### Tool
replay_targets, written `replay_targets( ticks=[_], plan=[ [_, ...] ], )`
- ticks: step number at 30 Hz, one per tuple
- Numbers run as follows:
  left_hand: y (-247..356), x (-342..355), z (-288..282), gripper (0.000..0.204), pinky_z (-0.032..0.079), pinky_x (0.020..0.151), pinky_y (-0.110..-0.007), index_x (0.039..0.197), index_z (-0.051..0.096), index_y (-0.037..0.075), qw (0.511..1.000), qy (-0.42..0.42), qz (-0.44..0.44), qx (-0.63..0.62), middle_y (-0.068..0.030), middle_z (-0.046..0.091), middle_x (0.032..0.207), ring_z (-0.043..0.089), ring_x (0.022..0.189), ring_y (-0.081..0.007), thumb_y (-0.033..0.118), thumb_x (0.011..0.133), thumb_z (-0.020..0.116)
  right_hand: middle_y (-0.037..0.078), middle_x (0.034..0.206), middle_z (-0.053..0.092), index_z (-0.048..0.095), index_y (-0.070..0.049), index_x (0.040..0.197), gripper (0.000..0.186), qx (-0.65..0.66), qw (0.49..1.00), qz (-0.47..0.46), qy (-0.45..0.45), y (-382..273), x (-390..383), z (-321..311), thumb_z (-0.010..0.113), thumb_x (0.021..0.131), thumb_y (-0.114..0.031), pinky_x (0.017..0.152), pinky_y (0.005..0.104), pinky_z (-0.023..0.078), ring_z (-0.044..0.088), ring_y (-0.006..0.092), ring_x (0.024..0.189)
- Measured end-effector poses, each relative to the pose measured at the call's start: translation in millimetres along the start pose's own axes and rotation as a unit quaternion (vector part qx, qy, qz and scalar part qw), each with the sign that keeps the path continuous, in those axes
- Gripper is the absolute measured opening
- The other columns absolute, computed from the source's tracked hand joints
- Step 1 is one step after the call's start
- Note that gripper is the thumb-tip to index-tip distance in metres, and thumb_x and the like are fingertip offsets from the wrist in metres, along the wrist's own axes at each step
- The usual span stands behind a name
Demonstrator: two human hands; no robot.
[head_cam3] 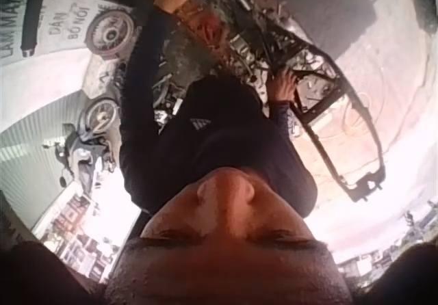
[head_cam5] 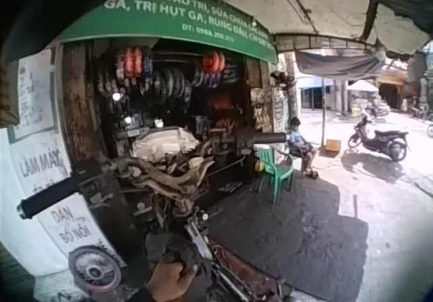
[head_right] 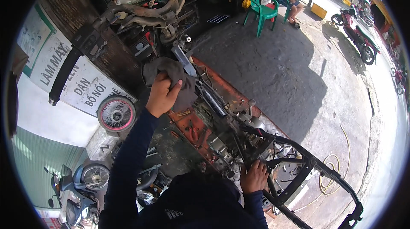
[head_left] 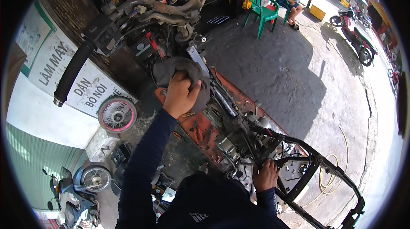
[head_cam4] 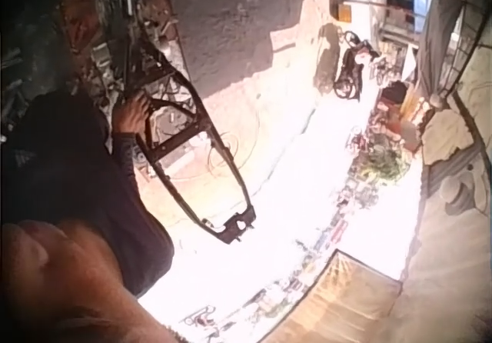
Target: Repairing and cleaning parts of a motorcycle engine and frame.
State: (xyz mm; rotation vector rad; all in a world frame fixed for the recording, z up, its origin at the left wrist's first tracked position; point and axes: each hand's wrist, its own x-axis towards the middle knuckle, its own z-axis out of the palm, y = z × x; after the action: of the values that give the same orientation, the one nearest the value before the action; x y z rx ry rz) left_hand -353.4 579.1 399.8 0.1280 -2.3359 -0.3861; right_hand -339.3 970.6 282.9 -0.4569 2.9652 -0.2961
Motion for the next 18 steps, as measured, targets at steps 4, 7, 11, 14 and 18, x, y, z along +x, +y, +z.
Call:
replay_targets(
  ticks=[4,7,11,14,18],
  plan=[
    [-32,-99,-20,0.015,0.05,0.075,-0.034,0.098,0.067,0.003,0.783,0.15,-0.358,-0.486,-0.0064,0.062,0.089,0.062,0.097,-0.0243,0.017,0.092,0.066,0.022,0.123,0.054,0.056,0.001,0.118,0.049,0.094,0.985,-0.068,0.127,-5,8,-5,0.071,0.079,-0.026,0.095,0.0505,0.041,0.051,0.0404,0.114],
    [3,-129,-67,0.021,0.049,0.085,-0.03,0.109,0.066,0.002,0.87,-0.018,-0.361,-0.336,-0.0067,0.064,0.097,0.061,0.104,-0.0194,0.017,0.094,0.065,0.02,0.123,0.054,0.057,-0.001,0.117,0.051,0.253,0.941,-0.162,0.155,-32,25,-35,0.076,0.071,-0.015,0.096,0.0494,0.041,0.051,0.0402,0.113],
    [55,-119,-83,0.032,0.047,0.091,-0.029,0.112,0.064,-0.003,0.768,-0.052,-0.393,-0.503,-0.006,0.066,0.112,0.06,0.105,-0.0143,0.021,0.092,0.069,0.017,0.117,0.055,0.058,-0.002,0.116,0.055,0.327,0.855,-0.397,0.063,-136,43,-54,0.078,0.065,-0.012,0.091,0.048,0.043,0.053,0.0371,0.108],
    [48,-119,-58,0.037,0.047,0.092,-0.029,0.116,0.063,-0.002,0.747,-0.039,-0.434,-0.502,-0.0069,0.066,0.112,0.06,0.107,-0.0155,0.027,0.093,0.069,0.017,0.106,0.061,0.061,-0.002,0.107,0.038,0.308,0.792,-0.526,0.004,-165,53,-16,0.077,0.074,-0.012,0.08,0.0432,0.047,0.057,0.037,0.093],
    [5,-115,-41,0.05,0.049,0.096,-0.033,0.126,0.057,0.003,0.497,0.027,-0.447,-0.743,-0.0101,0.064,0.117,0.061,0.11,-0.0197,0.041,0.095,0.063,0.008,0.069,0.047,0.061,0.003,0.087,0.023,0.562,0.692,-0.393,-0.224,-182,56,-41,0.059,0.098,-0.017,0.06,0.0289,0.038,0.046,0.0156,0.061]
  ],
)
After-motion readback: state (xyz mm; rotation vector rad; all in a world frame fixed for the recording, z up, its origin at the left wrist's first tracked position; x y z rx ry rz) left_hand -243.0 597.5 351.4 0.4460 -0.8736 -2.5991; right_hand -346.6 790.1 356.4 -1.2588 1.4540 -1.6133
